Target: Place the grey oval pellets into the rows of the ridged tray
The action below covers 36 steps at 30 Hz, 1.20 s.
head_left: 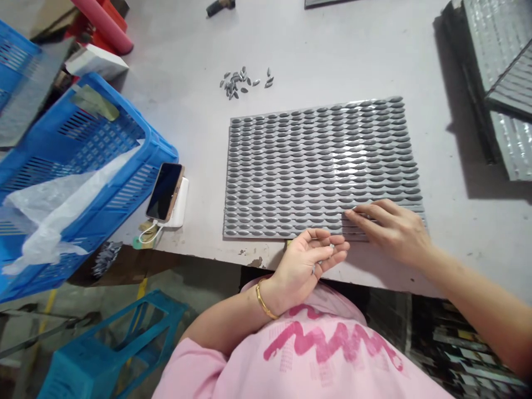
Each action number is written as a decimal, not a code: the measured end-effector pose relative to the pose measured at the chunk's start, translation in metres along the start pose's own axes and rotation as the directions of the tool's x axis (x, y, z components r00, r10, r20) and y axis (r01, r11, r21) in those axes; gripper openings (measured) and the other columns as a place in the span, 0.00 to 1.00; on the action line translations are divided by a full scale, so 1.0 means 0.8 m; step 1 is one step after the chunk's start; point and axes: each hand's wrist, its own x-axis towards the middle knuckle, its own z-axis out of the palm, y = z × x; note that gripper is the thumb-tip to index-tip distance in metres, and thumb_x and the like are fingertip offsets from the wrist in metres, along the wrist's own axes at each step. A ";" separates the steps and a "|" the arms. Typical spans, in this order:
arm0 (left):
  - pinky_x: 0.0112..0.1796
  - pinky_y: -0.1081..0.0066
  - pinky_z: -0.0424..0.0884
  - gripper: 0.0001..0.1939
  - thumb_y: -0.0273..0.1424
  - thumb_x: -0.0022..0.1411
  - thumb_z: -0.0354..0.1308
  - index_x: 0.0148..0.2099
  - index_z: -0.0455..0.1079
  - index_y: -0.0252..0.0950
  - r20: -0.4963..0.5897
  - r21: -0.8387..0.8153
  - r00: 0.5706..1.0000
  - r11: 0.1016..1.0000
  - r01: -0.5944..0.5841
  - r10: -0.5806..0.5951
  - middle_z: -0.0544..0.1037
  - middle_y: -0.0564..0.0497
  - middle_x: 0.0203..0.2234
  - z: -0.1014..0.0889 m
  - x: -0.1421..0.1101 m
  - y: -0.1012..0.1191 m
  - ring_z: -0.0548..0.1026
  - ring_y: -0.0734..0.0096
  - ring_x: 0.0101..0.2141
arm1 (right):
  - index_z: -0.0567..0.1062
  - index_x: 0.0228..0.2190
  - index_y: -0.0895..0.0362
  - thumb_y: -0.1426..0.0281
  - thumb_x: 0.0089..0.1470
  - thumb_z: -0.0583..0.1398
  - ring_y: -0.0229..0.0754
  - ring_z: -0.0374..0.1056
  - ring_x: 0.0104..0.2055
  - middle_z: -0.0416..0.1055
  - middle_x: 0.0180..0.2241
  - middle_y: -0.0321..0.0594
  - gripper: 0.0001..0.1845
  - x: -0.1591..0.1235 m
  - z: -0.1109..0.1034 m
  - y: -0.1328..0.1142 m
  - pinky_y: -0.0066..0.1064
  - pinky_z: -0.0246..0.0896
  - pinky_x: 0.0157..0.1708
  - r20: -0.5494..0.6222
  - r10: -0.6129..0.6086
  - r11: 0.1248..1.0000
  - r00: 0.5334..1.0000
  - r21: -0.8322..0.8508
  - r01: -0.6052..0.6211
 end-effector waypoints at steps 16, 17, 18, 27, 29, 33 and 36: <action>0.57 0.56 0.68 0.07 0.21 0.63 0.54 0.44 0.68 0.33 -0.011 -0.089 1.000 0.996 0.025 -0.026 0.78 0.38 0.48 0.005 0.006 0.010 0.77 0.56 0.52 | 0.74 0.51 0.57 0.78 0.60 0.56 0.45 0.70 0.40 0.76 0.43 0.46 0.18 0.005 0.000 -0.001 0.35 0.66 0.34 -0.018 0.018 0.999 1.000 0.051 -0.017; 0.57 0.56 0.69 0.06 0.23 0.64 0.54 0.44 0.69 0.33 -0.010 -0.096 1.000 0.995 0.024 -0.025 0.78 0.38 0.48 0.005 0.006 0.010 0.77 0.57 0.52 | 0.74 0.51 0.56 0.78 0.60 0.58 0.45 0.70 0.39 0.76 0.42 0.45 0.18 0.008 -0.003 -0.009 0.35 0.66 0.35 -0.057 0.061 0.996 0.997 0.062 -0.057; 0.56 0.57 0.69 0.05 0.25 0.65 0.54 0.44 0.69 0.33 -0.009 -0.106 1.000 0.994 0.021 -0.022 0.78 0.38 0.48 0.005 0.007 0.009 0.77 0.57 0.51 | 0.74 0.51 0.55 0.77 0.59 0.60 0.44 0.71 0.38 0.76 0.40 0.44 0.18 0.010 -0.006 -0.020 0.35 0.66 0.35 -0.102 0.110 0.991 0.989 0.087 -0.101; 0.39 0.76 0.70 0.09 0.33 0.70 0.50 0.43 0.70 0.35 0.075 -0.165 0.996 0.985 0.053 -0.041 0.78 0.44 0.46 0.009 0.011 0.009 0.74 0.79 0.31 | 0.75 0.50 0.55 0.79 0.57 0.62 0.45 0.71 0.44 0.74 0.45 0.49 0.20 0.022 -0.016 -0.093 0.35 0.70 0.40 -0.093 0.229 0.856 0.969 0.493 -0.155; 0.41 0.74 0.71 0.10 0.35 0.70 0.51 0.42 0.71 0.36 0.100 -0.159 0.994 0.985 0.064 -0.049 0.77 0.45 0.45 0.007 0.013 0.008 0.73 0.78 0.31 | 0.75 0.50 0.55 0.79 0.58 0.61 0.45 0.72 0.46 0.74 0.47 0.49 0.19 0.022 -0.017 -0.090 0.35 0.71 0.42 -0.075 0.227 0.848 0.971 0.505 -0.159; 0.44 0.74 0.72 0.12 0.39 0.70 0.51 0.43 0.70 0.36 0.111 -0.155 0.989 0.982 0.109 -0.093 0.77 0.45 0.45 0.002 0.016 0.006 0.74 0.77 0.33 | 0.76 0.47 0.54 0.79 0.57 0.61 0.45 0.73 0.42 0.76 0.44 0.47 0.17 0.018 -0.018 -0.085 0.36 0.70 0.40 -0.072 0.156 0.889 0.985 0.444 -0.108; 0.46 0.72 0.72 0.13 0.39 0.70 0.51 0.43 0.70 0.35 0.103 -0.158 0.990 0.981 0.110 -0.095 0.77 0.43 0.43 0.003 0.016 0.005 0.76 0.74 0.36 | 0.75 0.46 0.56 0.80 0.56 0.61 0.45 0.73 0.44 0.76 0.45 0.47 0.16 0.014 -0.017 -0.084 0.35 0.70 0.40 -0.060 0.204 0.883 0.977 0.443 -0.157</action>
